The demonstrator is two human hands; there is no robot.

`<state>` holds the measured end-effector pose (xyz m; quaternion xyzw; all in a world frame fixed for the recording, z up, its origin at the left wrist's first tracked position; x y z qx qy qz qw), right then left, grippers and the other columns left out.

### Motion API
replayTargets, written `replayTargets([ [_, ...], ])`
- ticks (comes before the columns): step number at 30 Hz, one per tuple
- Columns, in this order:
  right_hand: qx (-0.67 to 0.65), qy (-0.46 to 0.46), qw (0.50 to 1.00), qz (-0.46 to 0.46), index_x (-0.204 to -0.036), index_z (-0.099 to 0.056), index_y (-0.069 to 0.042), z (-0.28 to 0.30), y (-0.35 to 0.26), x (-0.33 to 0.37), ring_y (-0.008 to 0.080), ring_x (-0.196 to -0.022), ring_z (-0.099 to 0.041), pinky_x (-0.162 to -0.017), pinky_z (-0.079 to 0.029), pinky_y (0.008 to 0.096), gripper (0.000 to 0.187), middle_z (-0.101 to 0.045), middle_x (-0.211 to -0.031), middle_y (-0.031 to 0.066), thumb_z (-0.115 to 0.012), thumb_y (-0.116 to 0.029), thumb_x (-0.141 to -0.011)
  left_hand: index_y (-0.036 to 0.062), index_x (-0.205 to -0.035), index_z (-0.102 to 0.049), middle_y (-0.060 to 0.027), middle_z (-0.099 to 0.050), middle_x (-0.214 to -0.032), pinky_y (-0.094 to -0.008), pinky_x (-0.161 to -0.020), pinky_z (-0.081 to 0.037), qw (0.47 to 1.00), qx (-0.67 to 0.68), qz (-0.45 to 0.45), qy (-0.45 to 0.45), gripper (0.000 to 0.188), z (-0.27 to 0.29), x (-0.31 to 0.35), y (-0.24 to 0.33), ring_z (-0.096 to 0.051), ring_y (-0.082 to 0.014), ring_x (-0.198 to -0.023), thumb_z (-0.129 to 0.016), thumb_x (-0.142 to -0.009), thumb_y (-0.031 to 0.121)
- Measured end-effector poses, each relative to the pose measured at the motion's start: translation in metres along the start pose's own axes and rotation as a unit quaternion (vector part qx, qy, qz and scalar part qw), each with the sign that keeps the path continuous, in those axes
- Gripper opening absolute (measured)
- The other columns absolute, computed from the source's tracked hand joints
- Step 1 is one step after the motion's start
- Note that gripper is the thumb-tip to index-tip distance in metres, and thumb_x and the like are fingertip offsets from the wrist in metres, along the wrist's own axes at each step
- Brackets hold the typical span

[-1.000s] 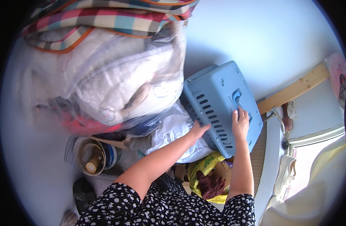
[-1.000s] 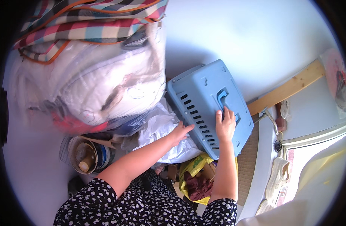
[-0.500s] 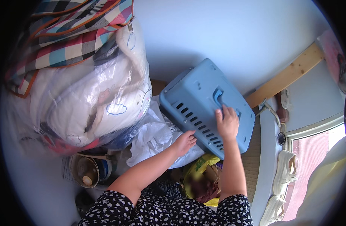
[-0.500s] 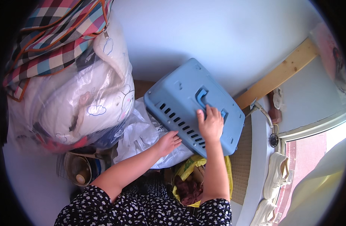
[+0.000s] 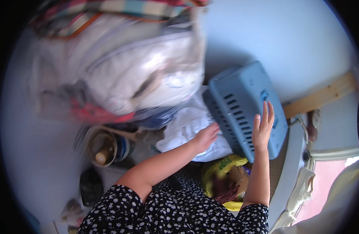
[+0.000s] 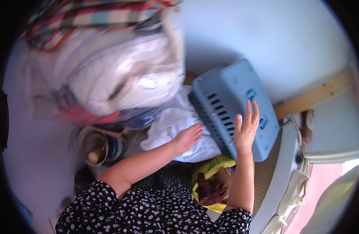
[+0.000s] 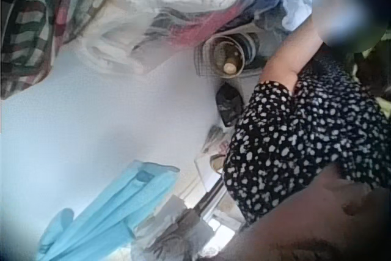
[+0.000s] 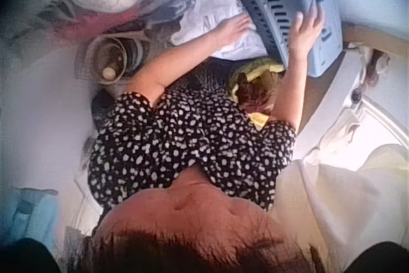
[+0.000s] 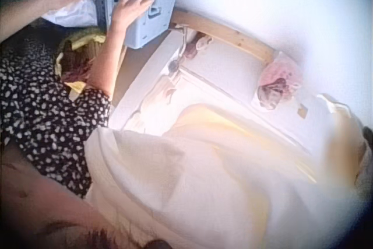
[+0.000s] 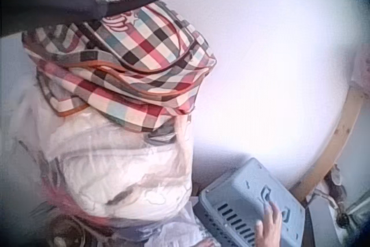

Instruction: The person walks through a living room and bedroom into a cluttered storage area. They pick up a plastic water jug, unscrew the cap, and place it on the floor. They then move a blue pet carrier and begin sorting items from a white bucket into a gold-colored container, handling various small objects and plastic bags.

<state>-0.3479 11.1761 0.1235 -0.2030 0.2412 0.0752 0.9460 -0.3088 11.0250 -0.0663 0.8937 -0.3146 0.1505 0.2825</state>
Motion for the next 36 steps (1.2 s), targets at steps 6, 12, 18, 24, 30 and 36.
replayTargets([
  [6,-0.16,-0.143,0.975,0.06,-0.144,-0.028,-0.004,-0.115,-0.127,0.111,0.0368,-0.14,-0.015,-0.111,-0.008,0.0522,0.067,-0.022,-0.15,0.0186,-0.024,-0.051,-0.096,0.0061,-0.14,-0.033,-0.0027,-0.033,-0.146,-0.0302,-0.109,-0.024,0.984,0.153,-0.023,-0.086,0.059,0.015,0.074,-0.004,-0.033,-0.0167,-0.131,-0.037,-0.097,0.046],
  [12,-0.154,-0.222,0.937,0.22,-0.145,-0.029,-0.009,-0.167,-0.241,0.156,0.0375,-0.14,-0.017,-0.111,-0.005,0.054,0.071,-0.024,-0.15,0.0173,-0.021,-0.058,-0.093,0.01,-0.141,-0.033,-0.0046,-0.036,-0.143,-0.0383,-0.108,-0.025,0.988,0.137,-0.044,-0.047,0.052,0.091,0.209,0.047,-0.03,-0.0153,-0.132,-0.037,-0.098,0.04],
  [18,-0.15,-0.254,0.913,0.281,-0.138,-0.038,-0.005,-0.214,-0.311,0.209,0.0404,-0.126,-0.035,-0.104,-0.027,0.0529,0.055,-0.038,-0.137,0.0179,-0.052,-0.027,-0.09,0.0057,-0.13,-0.046,-0.0068,-0.052,-0.126,-0.0365,-0.094,-0.044,0.959,-0.1,-0.153,0.215,0.043,0.258,0.349,0.098,-0.051,-0.0182,-0.116,-0.05,-0.095,0.029],
  [24,-0.175,-0.334,0.884,0.278,-0.131,-0.044,-0.004,-0.262,-0.353,0.264,0.0392,-0.12,-0.04,-0.098,-0.036,0.0499,0.051,-0.041,-0.132,0.0171,-0.06,-0.015,-0.083,-0.0041,-0.136,-0.035,-0.0187,-0.045,-0.134,-0.0351,-0.103,-0.035,0.699,-0.198,-0.181,0.663,0.063,0.508,0.486,0.137,-0.044,-0.0278,-0.124,-0.059,-0.085,0.022],
  [30,-0.185,-0.423,0.845,0.268,-0.123,-0.049,-0.004,-0.328,-0.395,0.307,0.0364,-0.118,-0.042,-0.098,-0.037,0.0474,0.046,-0.042,-0.13,0.0145,-0.063,-0.014,-0.08,0.0012,-0.146,-0.006,-0.0227,-0.021,-0.149,-0.0394,-0.11,-0.023,0.63,-0.033,-0.255,0.733,0.095,0.612,0.522,0.142,-0.023,-0.0352,-0.137,-0.066,-0.081,0.034],
  [36,-0.163,-0.478,0.812,0.292,-0.121,-0.052,-0.005,-0.37,-0.418,0.339,0.0326,-0.116,-0.044,-0.098,-0.037,0.0452,0.044,-0.046,-0.128,0.0125,-0.063,-0.017,-0.08,0.009,-0.146,-0.018,-0.0119,-0.035,-0.144,-0.0464,-0.106,-0.027,0.706,0.028,-0.173,0.687,0.085,0.624,0.511,0.159,-0.033,-0.0245,-0.133,-0.064,-0.082,0.042],
])
Point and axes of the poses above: each hand's wrist, its own x-axis away from the middle knuckle, its own z-axis out of the back of the hand, y = z × x, the point moved 6 cm from there along -x, towards the middle knuckle
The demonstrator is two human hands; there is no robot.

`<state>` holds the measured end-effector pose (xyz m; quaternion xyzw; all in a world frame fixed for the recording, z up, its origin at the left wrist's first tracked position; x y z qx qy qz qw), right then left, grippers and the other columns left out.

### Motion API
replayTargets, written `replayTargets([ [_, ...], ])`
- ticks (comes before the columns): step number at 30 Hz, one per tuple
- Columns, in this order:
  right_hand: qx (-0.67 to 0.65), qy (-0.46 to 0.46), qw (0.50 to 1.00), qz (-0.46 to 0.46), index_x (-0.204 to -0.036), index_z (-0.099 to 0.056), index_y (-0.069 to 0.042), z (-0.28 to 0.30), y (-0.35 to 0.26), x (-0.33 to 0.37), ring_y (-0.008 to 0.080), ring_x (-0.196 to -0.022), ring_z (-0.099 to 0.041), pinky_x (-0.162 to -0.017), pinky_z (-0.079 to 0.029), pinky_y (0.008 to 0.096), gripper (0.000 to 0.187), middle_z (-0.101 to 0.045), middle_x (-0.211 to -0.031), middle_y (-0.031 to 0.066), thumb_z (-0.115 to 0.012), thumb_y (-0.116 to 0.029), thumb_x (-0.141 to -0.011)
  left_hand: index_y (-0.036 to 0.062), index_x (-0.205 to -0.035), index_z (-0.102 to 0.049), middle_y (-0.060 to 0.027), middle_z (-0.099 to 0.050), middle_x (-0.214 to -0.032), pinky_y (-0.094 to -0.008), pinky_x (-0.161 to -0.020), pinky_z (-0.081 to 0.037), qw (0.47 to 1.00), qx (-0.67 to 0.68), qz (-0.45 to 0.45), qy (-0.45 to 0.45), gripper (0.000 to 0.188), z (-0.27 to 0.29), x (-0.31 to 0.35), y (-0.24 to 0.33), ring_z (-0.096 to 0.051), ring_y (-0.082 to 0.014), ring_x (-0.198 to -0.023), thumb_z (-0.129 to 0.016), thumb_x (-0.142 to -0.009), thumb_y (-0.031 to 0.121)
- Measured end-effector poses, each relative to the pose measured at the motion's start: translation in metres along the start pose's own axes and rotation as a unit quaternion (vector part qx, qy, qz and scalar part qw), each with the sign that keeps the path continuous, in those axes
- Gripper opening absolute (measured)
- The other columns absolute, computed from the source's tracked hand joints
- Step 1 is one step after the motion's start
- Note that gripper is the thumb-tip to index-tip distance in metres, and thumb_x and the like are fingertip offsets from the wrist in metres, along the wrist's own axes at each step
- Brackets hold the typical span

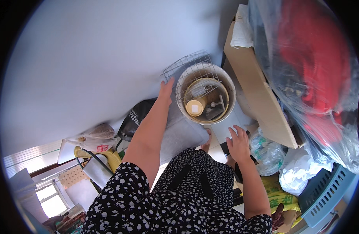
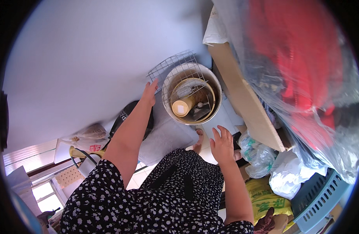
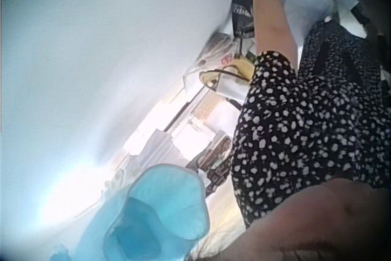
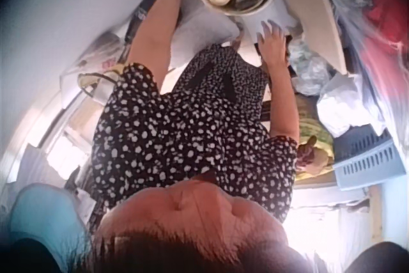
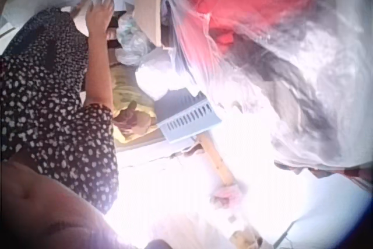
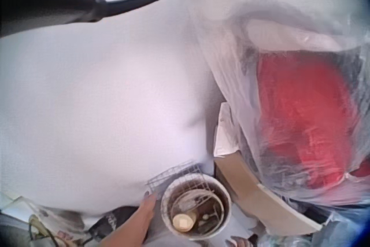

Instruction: The person walks through a living room and bedroom into a cluttered storage area. They pick up a plastic water jug, unscrew the cap, and place it on the floor. They then move a blue pet carrier and begin sorting items from a white bucket into a gold-colored container, handling various small objects and plastic bags.

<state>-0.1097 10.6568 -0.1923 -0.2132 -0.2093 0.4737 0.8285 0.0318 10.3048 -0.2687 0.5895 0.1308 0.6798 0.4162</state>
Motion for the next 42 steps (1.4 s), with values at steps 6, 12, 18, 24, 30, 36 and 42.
replayTargets([
  [6,-0.023,-0.057,0.998,-0.02,-0.117,-0.055,-0.005,-0.014,0.011,-0.022,0.031,-0.108,-0.051,-0.095,-0.039,0.0429,0.038,-0.056,-0.116,0.0127,-0.062,-0.019,-0.081,0.0063,-0.113,-0.057,-0.003,-0.061,-0.111,-0.034,-0.088,-0.046,0.976,0.192,-0.027,-0.097,0.031,-0.011,0.0,0.0,-0.054,-0.0131,-0.11,-0.056,-0.093,0.029],
  [12,-0.122,-0.068,0.989,-0.055,-0.121,-0.052,-0.003,-0.013,0.0,-0.04,0.035,-0.11,-0.05,-0.097,-0.038,0.0441,0.041,-0.055,-0.118,0.0155,-0.061,-0.015,-0.082,0.0017,-0.111,-0.058,-0.0052,-0.063,-0.114,-0.0291,-0.088,-0.047,0.945,0.179,-0.241,-0.13,0.024,0.017,0.083,0.065,-0.059,-0.0151,-0.105,-0.051,-0.096,0.019],
  [18,-0.174,0.187,0.966,-0.022,-0.136,-0.035,-0.002,0.057,-0.056,-0.06,0.0387,-0.126,-0.038,-0.104,-0.032,0.0472,0.078,-0.042,-0.135,0.0191,-0.075,-0.015,-0.071,0.0058,-0.107,-0.067,-0.0092,-0.068,-0.105,-0.0334,-0.083,-0.052,0.844,-0.265,-0.45,-0.122,0.034,0.054,0.189,0.104,-0.064,-0.0215,-0.095,-0.05,-0.079,-0.005],
  [24,-0.072,0.043,0.989,0.126,-0.123,-0.052,-0.002,0.093,-0.104,-0.075,0.0337,-0.105,-0.057,-0.1,-0.037,0.048,0.066,-0.06,-0.115,0.0154,-0.078,-0.011,-0.063,0.0077,-0.1,-0.063,-0.0055,-0.066,-0.108,-0.0362,-0.08,-0.053,0.698,-0.281,-0.535,-0.383,0.021,0.026,0.219,0.057,-0.065,-0.0247,-0.095,-0.055,-0.083,0.016],
  [30,-0.213,-0.133,0.968,0.01,-0.098,-0.067,-0.005,0.059,-0.075,-0.048,0.0275,-0.079,-0.065,-0.071,-0.051,0.0365,0.024,-0.068,-0.084,0.01,-0.067,-0.005,-0.074,0.0068,-0.117,-0.058,-0.0106,-0.057,-0.124,-0.0371,-0.092,-0.047,0.695,-0.251,-0.386,-0.552,0.035,0.0,0.203,0.035,-0.055,-0.0253,-0.114,-0.061,-0.087,0.024],
  [36,-0.117,-0.141,0.983,-0.008,-0.099,-0.066,-0.007,0.075,-0.056,-0.016,0.0267,-0.07,-0.065,-0.062,-0.051,0.0346,0.032,-0.067,-0.08,0.0097,-0.065,0.002,-0.068,0.0032,-0.137,-0.036,-0.0216,-0.038,-0.139,-0.0388,-0.103,-0.035,0.837,-0.297,-0.276,-0.368,0.062,-0.025,0.063,0.019,-0.042,-0.033,-0.126,-0.056,-0.089,0.037],
  [42,-0.091,-0.153,0.983,-0.054,-0.099,-0.068,-0.008,0.077,-0.047,0.016,0.0291,-0.068,-0.063,-0.062,-0.051,0.0367,0.033,-0.065,-0.079,0.0118,-0.065,0.0,-0.067,0.0023,-0.134,-0.039,-0.0212,-0.049,-0.13,-0.0413,-0.1,-0.039,0.842,-0.468,-0.194,-0.186,0.056,-0.086,-0.055,-0.045,-0.049,-0.0345,-0.119,-0.056,-0.086,0.026],
])
Point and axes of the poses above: each hand's wrist, its own x-axis away from the middle knuckle, its own z-axis out of the back of the hand, y = z × x, the point moved 6 cm from there along -x, towards the middle knuckle
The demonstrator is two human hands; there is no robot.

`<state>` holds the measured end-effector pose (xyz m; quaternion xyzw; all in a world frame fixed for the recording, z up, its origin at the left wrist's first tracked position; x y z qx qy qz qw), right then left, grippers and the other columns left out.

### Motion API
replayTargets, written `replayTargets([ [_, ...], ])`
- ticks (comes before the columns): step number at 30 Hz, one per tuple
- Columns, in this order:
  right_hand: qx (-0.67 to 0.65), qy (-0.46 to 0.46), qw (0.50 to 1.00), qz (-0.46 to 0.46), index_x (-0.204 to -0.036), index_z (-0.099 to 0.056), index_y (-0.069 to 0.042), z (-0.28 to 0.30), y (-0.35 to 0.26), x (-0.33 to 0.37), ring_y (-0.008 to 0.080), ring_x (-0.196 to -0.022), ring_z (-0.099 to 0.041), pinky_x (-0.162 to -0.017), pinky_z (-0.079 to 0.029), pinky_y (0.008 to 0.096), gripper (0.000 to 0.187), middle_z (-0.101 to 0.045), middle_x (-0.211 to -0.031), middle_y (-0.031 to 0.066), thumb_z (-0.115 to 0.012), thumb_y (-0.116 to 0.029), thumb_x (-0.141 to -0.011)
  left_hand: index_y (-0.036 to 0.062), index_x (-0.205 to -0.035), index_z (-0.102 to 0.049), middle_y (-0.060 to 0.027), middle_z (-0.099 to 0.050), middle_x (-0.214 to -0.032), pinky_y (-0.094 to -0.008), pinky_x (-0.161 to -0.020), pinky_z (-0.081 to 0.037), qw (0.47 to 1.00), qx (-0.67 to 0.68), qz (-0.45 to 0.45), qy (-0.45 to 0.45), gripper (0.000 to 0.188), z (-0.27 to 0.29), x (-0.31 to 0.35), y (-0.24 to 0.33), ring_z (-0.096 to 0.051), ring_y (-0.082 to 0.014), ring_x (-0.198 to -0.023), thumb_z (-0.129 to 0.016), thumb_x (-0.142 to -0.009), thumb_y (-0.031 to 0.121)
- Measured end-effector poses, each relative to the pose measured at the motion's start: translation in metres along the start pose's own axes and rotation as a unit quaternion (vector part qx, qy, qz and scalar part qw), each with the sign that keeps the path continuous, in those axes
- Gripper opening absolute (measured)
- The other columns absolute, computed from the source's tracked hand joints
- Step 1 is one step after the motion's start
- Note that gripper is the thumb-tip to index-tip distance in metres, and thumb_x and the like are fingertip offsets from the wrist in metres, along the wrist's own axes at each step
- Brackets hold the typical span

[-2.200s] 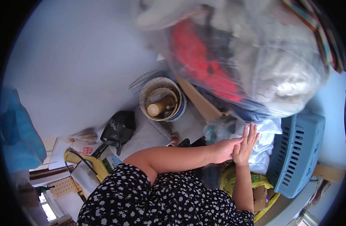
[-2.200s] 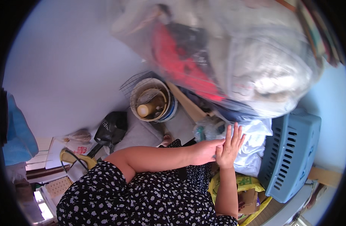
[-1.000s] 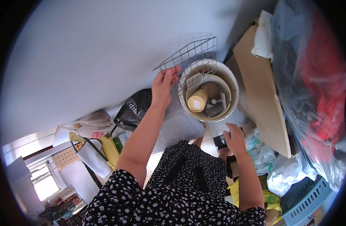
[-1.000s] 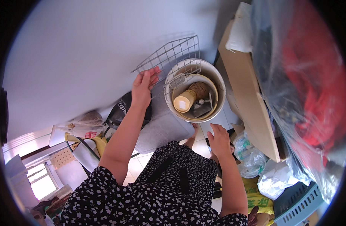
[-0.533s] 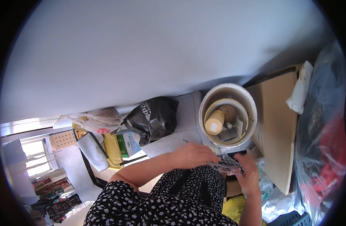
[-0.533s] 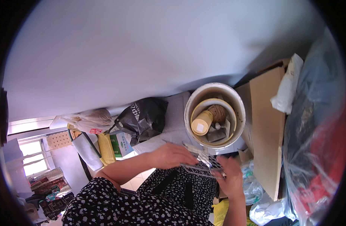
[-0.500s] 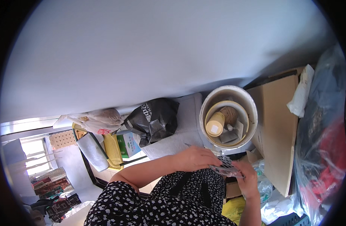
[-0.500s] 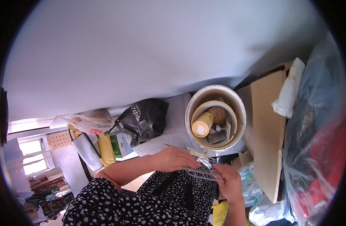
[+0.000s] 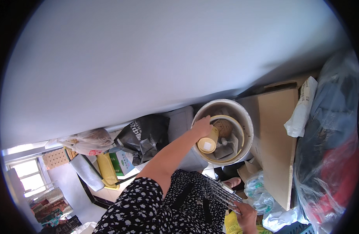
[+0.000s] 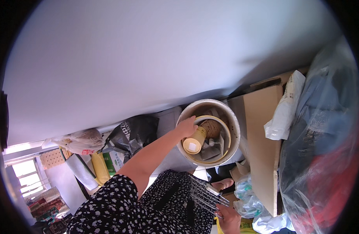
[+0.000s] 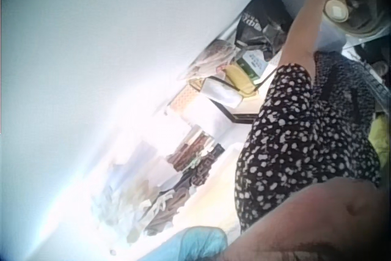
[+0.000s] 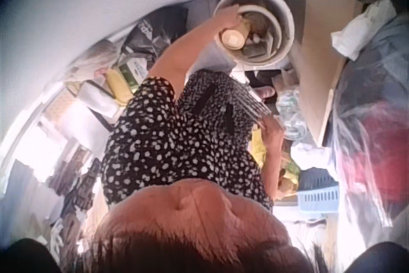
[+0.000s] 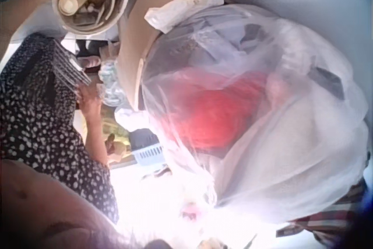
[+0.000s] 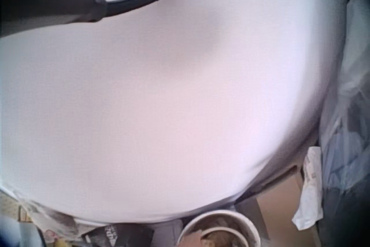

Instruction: The person walks through a living room and bedroom into a cluttered storage area. They pick up a plastic water jug, unscrew the cap, and place it on the floor. They then move a blue pet carrier and begin sorting items from a white bucket into a gold-colored container, handling various small objects and plastic bags.

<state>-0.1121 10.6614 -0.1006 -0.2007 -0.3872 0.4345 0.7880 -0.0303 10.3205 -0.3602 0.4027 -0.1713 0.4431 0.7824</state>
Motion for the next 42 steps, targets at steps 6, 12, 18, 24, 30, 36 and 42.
replayTargets([
  [6,0.009,-0.087,0.995,-0.052,-0.116,-0.059,-0.008,-0.009,0.019,0.024,0.0382,-0.101,-0.058,-0.083,-0.049,0.0427,0.036,-0.06,-0.112,0.0214,-0.061,-0.01,-0.08,0.009,-0.113,-0.064,-0.0167,-0.062,-0.113,-0.0417,-0.092,-0.046,0.997,-0.031,0.058,-0.048,0.033,-0.019,-0.037,-0.021,-0.059,-0.0318,-0.108,-0.054,-0.081,0.01],
  [12,0.021,0.036,0.998,-0.043,-0.101,-0.067,-0.011,0.006,0.008,0.03,0.0278,-0.07,-0.063,-0.062,-0.051,0.0368,0.033,-0.065,-0.08,0.0104,-0.069,-0.004,-0.069,0.0105,-0.108,-0.066,-0.0174,-0.064,-0.107,-0.0416,-0.087,-0.048,0.994,-0.094,-0.019,-0.044,0.034,0.022,-0.019,0.016,-0.061,-0.0334,-0.1,-0.051,-0.078,0.008],
  [18,0.052,0.056,0.993,-0.085,-0.1,-0.068,-0.012,0.019,0.028,0.045,0.0295,-0.075,-0.063,-0.065,-0.05,0.0386,0.029,-0.066,-0.082,0.009,-0.072,-0.009,-0.071,0.0074,-0.108,-0.064,-0.0167,-0.067,-0.1,-0.0374,-0.082,-0.049,0.993,-0.057,-0.072,-0.073,0.033,0.12,0.061,0.057,-0.064,-0.0274,-0.092,-0.054,-0.078,0.016],
  [24,0.065,0.069,0.991,-0.093,-0.101,-0.067,-0.009,0.035,0.036,0.054,0.0305,-0.075,-0.062,-0.068,-0.05,0.0393,0.029,-0.064,-0.083,0.0098,-0.069,-0.008,-0.073,-0.0017,-0.111,-0.061,-0.0071,-0.067,-0.096,-0.0301,-0.078,-0.049,0.978,0.203,0.034,-0.028,0.035,0.206,0.192,0.02,-0.062,-0.0155,-0.085,-0.057,-0.079,0.012],
  [30,0.022,0.116,0.984,-0.135,-0.103,-0.064,-0.007,0.018,0.063,0.065,0.033,-0.078,-0.062,-0.069,-0.049,0.0414,0.024,-0.063,-0.085,0.0129,-0.063,-0.01,-0.079,-0.0046,-0.11,-0.059,-0.0107,-0.066,-0.098,-0.031,-0.075,-0.053,0.923,0.346,0.152,0.072,0.032,0.226,0.282,-0.054,-0.064,-0.0191,-0.084,-0.057,-0.079,0.007],
  [36,-0.158,0.065,0.95,-0.263,-0.11,-0.061,-0.003,-0.005,0.098,0.073,0.0217,-0.077,-0.064,-0.071,-0.049,0.0321,0.028,-0.065,-0.091,0.0139,-0.056,-0.024,-0.092,-0.0031,-0.105,-0.061,-0.0095,-0.066,-0.093,-0.0309,-0.073,-0.053,0.896,0.38,0.198,0.115,0.028,0.193,0.322,-0.106,-0.065,-0.0188,-0.082,-0.057,-0.078,0.005],
  [42,-0.298,0.056,0.916,-0.262,-0.114,-0.058,0.0,-0.037,0.105,0.075,0.0088,-0.076,-0.054,-0.07,-0.046,0.0254,0.029,-0.063,-0.089,0.0042,-0.057,-0.02,-0.092,-0.0011,-0.103,-0.063,-0.0066,-0.066,-0.09,-0.0305,-0.072,-0.053,0.888,0.403,0.199,0.098,0.028,0.157,0.337,-0.125,-0.064,-0.017,-0.079,-0.059,-0.077,0.006],
])
Point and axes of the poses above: each hand's wrist, its own x-axis away from the middle knuckle, its own z-axis out of the back of the hand, y = z × x, the point moved 6 cm from there along -x, towards the middle knuckle
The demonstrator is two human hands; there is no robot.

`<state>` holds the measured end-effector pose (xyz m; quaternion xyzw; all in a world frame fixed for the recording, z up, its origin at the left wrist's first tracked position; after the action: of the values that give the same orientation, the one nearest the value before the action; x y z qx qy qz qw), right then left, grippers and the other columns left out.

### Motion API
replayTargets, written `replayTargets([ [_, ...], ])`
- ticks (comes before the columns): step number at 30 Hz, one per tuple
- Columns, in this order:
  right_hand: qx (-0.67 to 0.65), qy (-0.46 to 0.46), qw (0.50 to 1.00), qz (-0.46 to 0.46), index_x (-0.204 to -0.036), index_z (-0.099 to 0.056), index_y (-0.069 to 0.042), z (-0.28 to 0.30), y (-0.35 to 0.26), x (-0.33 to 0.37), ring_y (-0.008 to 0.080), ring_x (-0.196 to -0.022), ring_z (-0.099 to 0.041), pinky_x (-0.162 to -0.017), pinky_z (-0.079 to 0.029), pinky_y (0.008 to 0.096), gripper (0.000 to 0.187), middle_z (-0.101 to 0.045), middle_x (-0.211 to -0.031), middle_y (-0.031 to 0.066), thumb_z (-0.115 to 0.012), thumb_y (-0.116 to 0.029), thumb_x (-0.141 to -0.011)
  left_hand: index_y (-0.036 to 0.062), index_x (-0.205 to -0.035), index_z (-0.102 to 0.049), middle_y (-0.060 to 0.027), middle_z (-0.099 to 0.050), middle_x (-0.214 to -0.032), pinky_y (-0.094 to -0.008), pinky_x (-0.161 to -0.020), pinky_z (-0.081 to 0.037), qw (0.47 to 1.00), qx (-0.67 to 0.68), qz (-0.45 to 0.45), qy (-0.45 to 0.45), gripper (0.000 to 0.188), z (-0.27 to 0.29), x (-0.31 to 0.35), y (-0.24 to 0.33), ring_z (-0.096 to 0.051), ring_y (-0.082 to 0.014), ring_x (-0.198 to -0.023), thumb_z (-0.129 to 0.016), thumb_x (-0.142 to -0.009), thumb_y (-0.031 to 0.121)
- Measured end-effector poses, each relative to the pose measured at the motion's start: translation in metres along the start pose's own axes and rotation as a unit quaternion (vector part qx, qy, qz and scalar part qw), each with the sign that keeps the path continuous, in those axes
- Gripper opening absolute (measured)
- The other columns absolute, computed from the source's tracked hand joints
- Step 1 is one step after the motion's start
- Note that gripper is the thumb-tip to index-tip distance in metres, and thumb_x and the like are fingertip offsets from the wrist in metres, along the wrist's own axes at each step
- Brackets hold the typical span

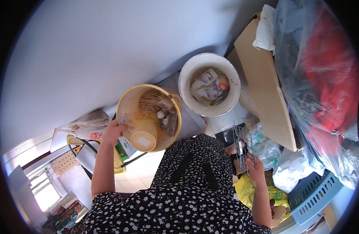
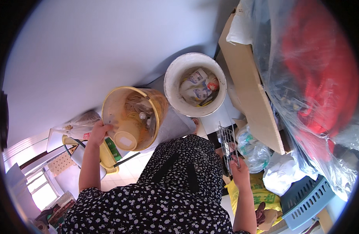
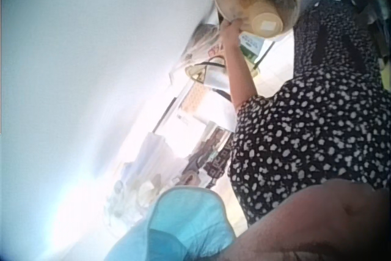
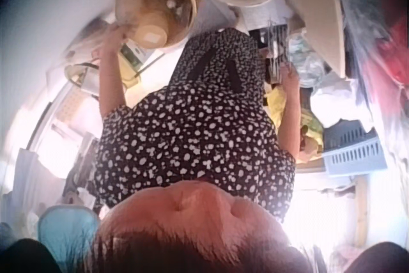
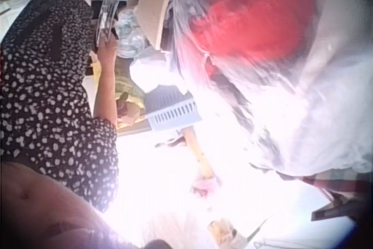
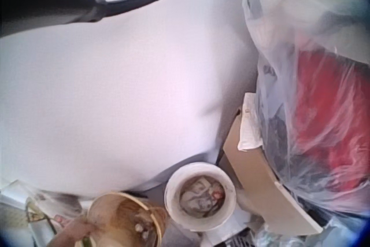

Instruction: The person walks through a living room and bedroom into a cluttered storage area. They pick up a plastic water jug, unscrew the cap, and place it on the floor. They then move a blue pet carrier and begin sorting items from a white bucket into a gold-colored container, handling various small objects and plastic bags.

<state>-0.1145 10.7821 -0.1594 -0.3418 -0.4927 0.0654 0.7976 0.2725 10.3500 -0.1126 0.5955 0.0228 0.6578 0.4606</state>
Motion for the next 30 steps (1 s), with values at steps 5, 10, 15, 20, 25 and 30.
replayTargets([
  [5,0.024,-0.032,0.998,0.046,-0.112,-0.056,0.001,-0.016,-0.011,-0.005,0.0078,-0.077,-0.053,-0.072,-0.045,0.0246,0.031,-0.062,-0.092,0.0024,-0.061,-0.02,-0.089,-0.0012,-0.098,-0.065,-0.0042,-0.065,-0.087,-0.0262,-0.067,-0.049,0.998,-0.056,-0.002,-0.01,0.026,-0.022,0.028,0.0,-0.061,-0.0125,-0.074,-0.059,-0.074,0.005],
  [10,-0.085,-0.099,0.991,0.02,-0.114,-0.053,0.0,-0.041,-0.028,-0.007,0.0104,-0.089,-0.054,-0.082,-0.043,0.0251,0.036,-0.06,-0.098,0.0013,-0.064,-0.021,-0.087,0.0016,-0.099,-0.065,-0.0027,-0.066,-0.087,-0.0245,-0.066,-0.048,0.986,-0.152,-0.043,-0.06,0.026,-0.053,0.048,0.008,-0.06,-0.0101,-0.075,-0.06,-0.075,0.009],
  [15,-0.115,-0.123,0.986,-0.007,-0.118,-0.05,0.0,-0.07,-0.023,-0.009,0.0125,-0.096,-0.055,-0.087,-0.043,0.0272,0.048,-0.059,-0.102,0.0054,-0.067,-0.032,-0.086,-0.0001,-0.102,-0.064,-0.0033,-0.065,-0.084,-0.0261,-0.072,-0.047,0.974,-0.189,-0.069,-0.107,0.029,-0.087,0.051,0.001,-0.058,-0.0103,-0.078,-0.057,-0.075,0.01],
  [20,-0.141,-0.144,0.979,0.027,-0.122,-0.045,0.002,-0.089,-0.017,0.001,0.0142,-0.1,-0.053,-0.089,-0.042,0.0285,0.058,-0.057,-0.106,0.0072,-0.068,-0.036,-0.085,-0.001,-0.103,-0.063,-0.0053,-0.065,-0.083,-0.0269,-0.069,-0.048,0.97,-0.2,-0.049,-0.128,0.031,-0.118,0.054,-0.03,-0.059,-0.0112,-0.074,-0.057,-0.075,0.012],
  [25,-0.173,-0.15,0.973,0.018,-0.129,-0.038,0.004,-0.094,0.019,0.016,0.0155,-0.102,-0.053,-0.092,-0.042,0.0301,0.066,-0.055,-0.109,0.0078,-0.07,-0.031,-0.083,-0.0013,-0.106,-0.062,-0.0071,-0.065,-0.083,-0.0274,-0.063,-0.05,0.976,-0.16,-0.022,-0.144,0.033,-0.155,0.067,-0.068,-0.061,-0.0124,-0.069,-0.057,-0.076,0.013],
  [30,-0.213,-0.146,0.964,-0.06,-0.128,-0.038,0.003,-0.072,0.051,0.033,0.0173,-0.109,-0.052,-0.097,-0.038,0.0313,0.059,-0.054,-0.119,0.0106,-0.068,-0.013,-0.08,-0.0015,-0.11,-0.059,-0.0115,-0.066,-0.084,-0.0298,-0.063,-0.051,0.979,-0.141,-0.058,-0.135,0.039,-0.203,0.079,-0.103,-0.063,-0.0158,-0.07,-0.056,-0.076,0.016],
])
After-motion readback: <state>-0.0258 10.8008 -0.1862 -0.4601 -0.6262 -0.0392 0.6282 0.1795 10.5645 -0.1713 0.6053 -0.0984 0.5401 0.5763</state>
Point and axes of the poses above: each hand's wrist, its own x-axis away from the middle knuckle, its own z-axis out of the back of the hand, y = z × x, the point moved 6 cm from there along -x, towards the middle knuckle
